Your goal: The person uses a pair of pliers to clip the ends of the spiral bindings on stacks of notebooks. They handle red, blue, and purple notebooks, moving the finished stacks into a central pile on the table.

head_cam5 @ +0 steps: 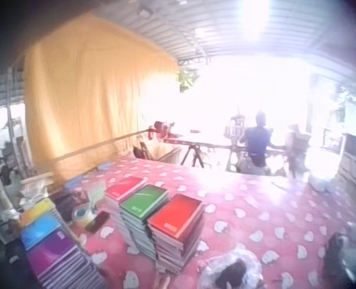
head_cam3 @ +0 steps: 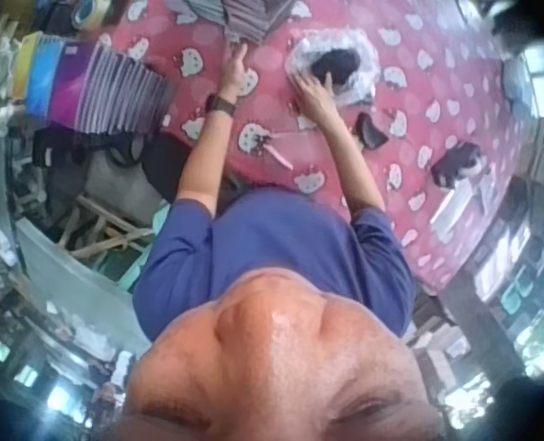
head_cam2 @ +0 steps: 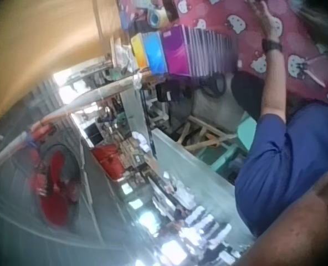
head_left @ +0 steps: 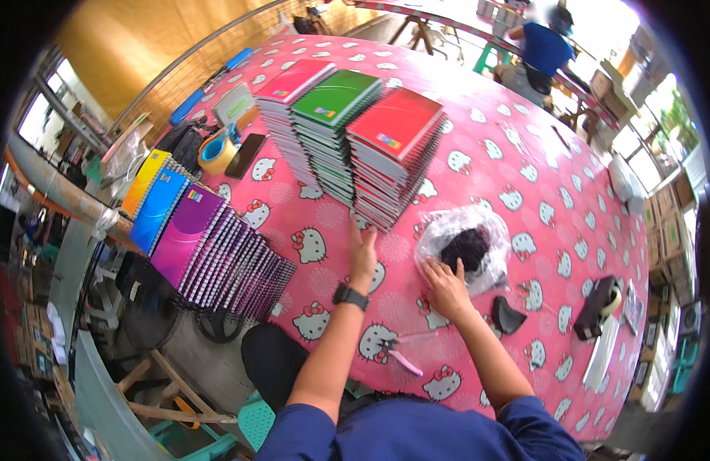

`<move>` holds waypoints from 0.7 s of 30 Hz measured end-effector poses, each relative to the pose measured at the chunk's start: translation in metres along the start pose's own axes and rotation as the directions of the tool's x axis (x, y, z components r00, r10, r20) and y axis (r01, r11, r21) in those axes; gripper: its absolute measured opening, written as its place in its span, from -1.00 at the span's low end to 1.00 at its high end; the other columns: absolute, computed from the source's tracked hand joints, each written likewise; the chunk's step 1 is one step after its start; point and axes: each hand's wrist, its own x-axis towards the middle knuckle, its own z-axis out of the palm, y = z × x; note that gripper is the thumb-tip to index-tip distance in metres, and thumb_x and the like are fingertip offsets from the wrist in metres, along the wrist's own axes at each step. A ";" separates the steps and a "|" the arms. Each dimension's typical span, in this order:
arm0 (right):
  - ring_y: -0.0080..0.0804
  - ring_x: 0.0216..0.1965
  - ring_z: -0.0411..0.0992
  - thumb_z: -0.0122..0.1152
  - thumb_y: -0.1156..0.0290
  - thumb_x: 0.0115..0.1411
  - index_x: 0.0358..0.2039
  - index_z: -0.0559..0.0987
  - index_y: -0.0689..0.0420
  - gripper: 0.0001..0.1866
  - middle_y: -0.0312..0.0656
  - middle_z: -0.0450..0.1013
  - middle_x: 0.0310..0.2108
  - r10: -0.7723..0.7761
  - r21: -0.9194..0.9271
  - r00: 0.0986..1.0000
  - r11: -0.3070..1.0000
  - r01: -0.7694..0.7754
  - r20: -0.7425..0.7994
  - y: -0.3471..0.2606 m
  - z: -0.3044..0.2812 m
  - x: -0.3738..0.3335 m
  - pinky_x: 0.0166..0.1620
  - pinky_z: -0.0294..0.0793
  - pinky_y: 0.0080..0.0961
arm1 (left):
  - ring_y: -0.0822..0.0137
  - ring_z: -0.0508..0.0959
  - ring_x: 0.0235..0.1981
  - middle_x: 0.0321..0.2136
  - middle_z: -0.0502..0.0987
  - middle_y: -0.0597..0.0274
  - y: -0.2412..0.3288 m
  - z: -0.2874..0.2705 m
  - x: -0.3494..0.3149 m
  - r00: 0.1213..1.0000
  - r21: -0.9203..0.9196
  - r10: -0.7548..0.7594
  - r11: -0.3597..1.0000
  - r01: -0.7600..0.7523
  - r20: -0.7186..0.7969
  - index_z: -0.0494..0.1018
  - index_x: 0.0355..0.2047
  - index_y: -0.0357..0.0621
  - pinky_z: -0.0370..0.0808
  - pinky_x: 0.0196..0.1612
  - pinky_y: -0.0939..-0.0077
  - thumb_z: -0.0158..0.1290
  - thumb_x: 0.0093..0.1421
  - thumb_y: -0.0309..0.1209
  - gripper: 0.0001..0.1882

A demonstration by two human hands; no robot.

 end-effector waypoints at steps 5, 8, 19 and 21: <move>-0.15 0.19 0.16 0.21 0.38 -0.07 0.11 0.32 0.08 -0.35 -0.14 0.25 0.15 0.021 -0.068 0.980 0.997 -0.035 -0.199 -0.014 -0.007 -0.039 0.23 -0.16 0.27 | 0.36 0.45 -0.01 -0.04 0.47 0.14 0.091 -0.063 -0.094 0.797 0.162 -0.334 0.942 0.293 0.504 0.29 0.08 -0.33 0.27 0.11 0.49 -0.04 0.27 -0.32 -0.56; -0.13 0.21 0.14 0.21 0.35 -0.05 0.11 0.32 0.07 -0.35 -0.13 0.26 0.14 0.020 0.167 0.982 0.986 0.012 -0.187 -0.032 -0.004 -0.070 0.21 -0.19 0.33 | 0.23 0.46 0.00 -0.05 0.46 0.00 0.158 -0.118 -0.157 0.826 -0.043 -0.309 0.927 0.371 0.471 0.29 0.06 -0.37 0.33 0.10 0.42 -0.05 0.26 -0.34 -0.57; -0.09 0.16 0.12 0.24 0.11 -0.04 0.11 0.33 0.03 -0.32 -0.11 0.26 0.10 0.038 0.168 0.989 0.986 -0.013 -0.144 -0.068 0.011 -0.085 0.19 0.01 -0.02 | 0.33 0.48 -0.14 -0.11 0.48 0.06 0.257 -0.237 -0.237 0.972 0.003 0.101 0.995 -0.103 -0.213 0.36 -0.05 -0.27 0.36 -0.01 0.47 -0.07 0.25 -0.30 -0.65; -0.07 0.04 0.24 0.18 0.27 -0.02 -0.07 0.44 0.12 -0.54 -0.06 0.37 -0.06 0.115 0.126 0.938 0.989 -0.077 -0.328 -0.048 0.002 -0.040 0.11 0.15 -0.07 | 0.36 0.47 -0.15 -0.11 0.48 0.10 0.258 -0.260 -0.236 0.975 0.059 0.123 0.992 -0.114 -0.185 0.33 -0.02 -0.26 0.37 -0.02 0.49 -0.08 0.26 -0.28 -0.64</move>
